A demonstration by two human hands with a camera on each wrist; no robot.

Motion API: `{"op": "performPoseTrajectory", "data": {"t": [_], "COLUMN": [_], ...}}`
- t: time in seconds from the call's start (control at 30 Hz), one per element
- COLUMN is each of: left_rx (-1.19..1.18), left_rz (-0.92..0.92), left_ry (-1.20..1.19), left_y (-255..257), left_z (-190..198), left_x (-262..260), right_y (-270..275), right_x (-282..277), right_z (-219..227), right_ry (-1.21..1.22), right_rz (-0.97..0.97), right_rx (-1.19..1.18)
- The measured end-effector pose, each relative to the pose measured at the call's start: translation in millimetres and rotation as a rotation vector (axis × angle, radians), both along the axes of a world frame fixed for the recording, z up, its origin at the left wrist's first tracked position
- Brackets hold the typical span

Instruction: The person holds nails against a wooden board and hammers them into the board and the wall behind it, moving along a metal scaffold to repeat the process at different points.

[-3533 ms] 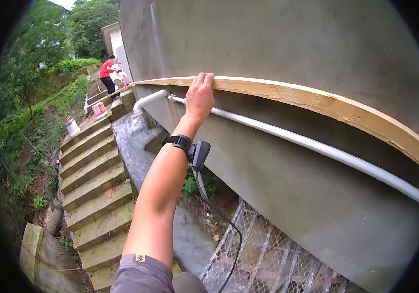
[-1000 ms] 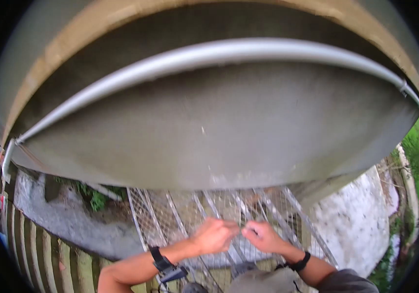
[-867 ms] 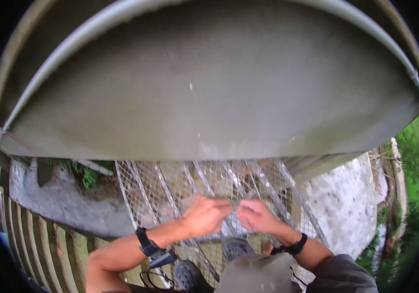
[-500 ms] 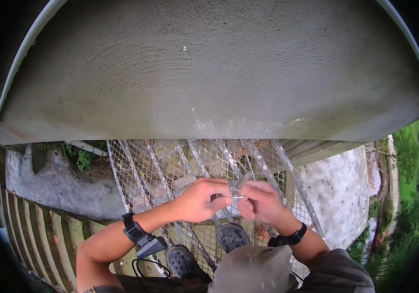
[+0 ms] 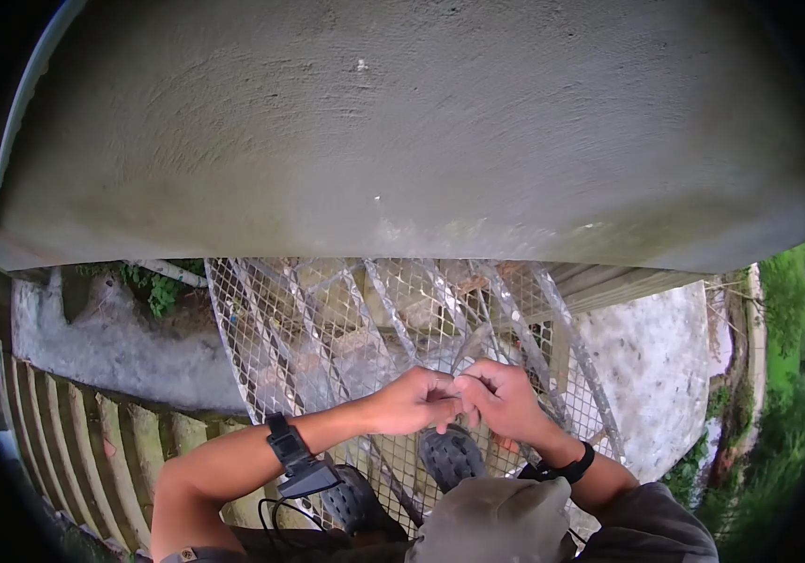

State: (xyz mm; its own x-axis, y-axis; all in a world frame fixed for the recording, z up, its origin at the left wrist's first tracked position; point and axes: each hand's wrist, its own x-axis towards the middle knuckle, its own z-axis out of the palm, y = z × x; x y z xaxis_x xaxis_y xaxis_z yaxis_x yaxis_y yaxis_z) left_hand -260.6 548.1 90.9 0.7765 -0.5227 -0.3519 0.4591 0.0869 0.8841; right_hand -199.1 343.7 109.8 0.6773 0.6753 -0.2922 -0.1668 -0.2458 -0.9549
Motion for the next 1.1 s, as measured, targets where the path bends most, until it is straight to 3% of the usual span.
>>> {"op": "performPoseTrajectory", "data": {"t": [0.13,0.23,0.3,0.33,0.4,0.43,0.5,0.53,0.63,0.73,0.87,1.0,1.1], "left_rx": [-0.009,-0.028,0.213,0.217,0.44,0.443,0.536,0.545,0.445,0.395,0.38,0.55,0.527], "left_rz": [0.02,0.153,0.043,0.057,0.095,0.112,0.232,0.252,0.357,0.201,0.22,-0.016,0.066], "left_ry": [-0.02,-0.13,-0.17,-0.167,0.095,0.101,-0.207,-0.202,-0.36,-0.392,-0.377,-0.367,-0.461], "left_y": [-8.5,-12.0,-7.8,-6.7,-6.4,-7.1,-11.9,-16.0,-22.3,-21.2,-15.1,0.0,25.8], "left_z": [-19.2,-23.1,-27.1,-25.4,-20.1,-23.2,-30.8,-31.4,-30.6,-32.8,-27.9,-23.4,-15.2], "left_x": [-1.2,1.1,3.6,3.6,3.5,1.9,-3.7,-6.5,-14.3,-23.8,-40.9,-43.9,-28.8], "right_y": [-3.2,-8.9,-12.7,-16.8,-25.8,-28.7,-33.1,-33.2,-24.9,-23.2,-18.0,8.0,13.3], "right_x": [6.2,10.5,14.9,19.7,32.6,35.9,36.7,33.9,31.0,32.3,34.7,43.0,50.6], "right_z": [0.2,-3.4,-5.8,-8.5,-16.9,-21.5,-30.4,-32.6,-26.8,-32.4,-54.8,-35.2,-27.7], "right_ry": [-0.053,-0.003,0.013,0.014,-0.043,-0.043,-0.252,-0.256,0.01,0.174,0.219,0.095,-0.003], "right_rz": [0.04,0.016,-0.145,-0.131,-0.008,0.011,0.223,0.242,0.35,0.416,0.567,0.794,0.721], "right_rx": [-0.097,-0.045,-0.024,-0.022,-0.267,-0.262,-0.372,-0.363,-0.341,-0.335,-0.144,-0.187,-0.113]}}
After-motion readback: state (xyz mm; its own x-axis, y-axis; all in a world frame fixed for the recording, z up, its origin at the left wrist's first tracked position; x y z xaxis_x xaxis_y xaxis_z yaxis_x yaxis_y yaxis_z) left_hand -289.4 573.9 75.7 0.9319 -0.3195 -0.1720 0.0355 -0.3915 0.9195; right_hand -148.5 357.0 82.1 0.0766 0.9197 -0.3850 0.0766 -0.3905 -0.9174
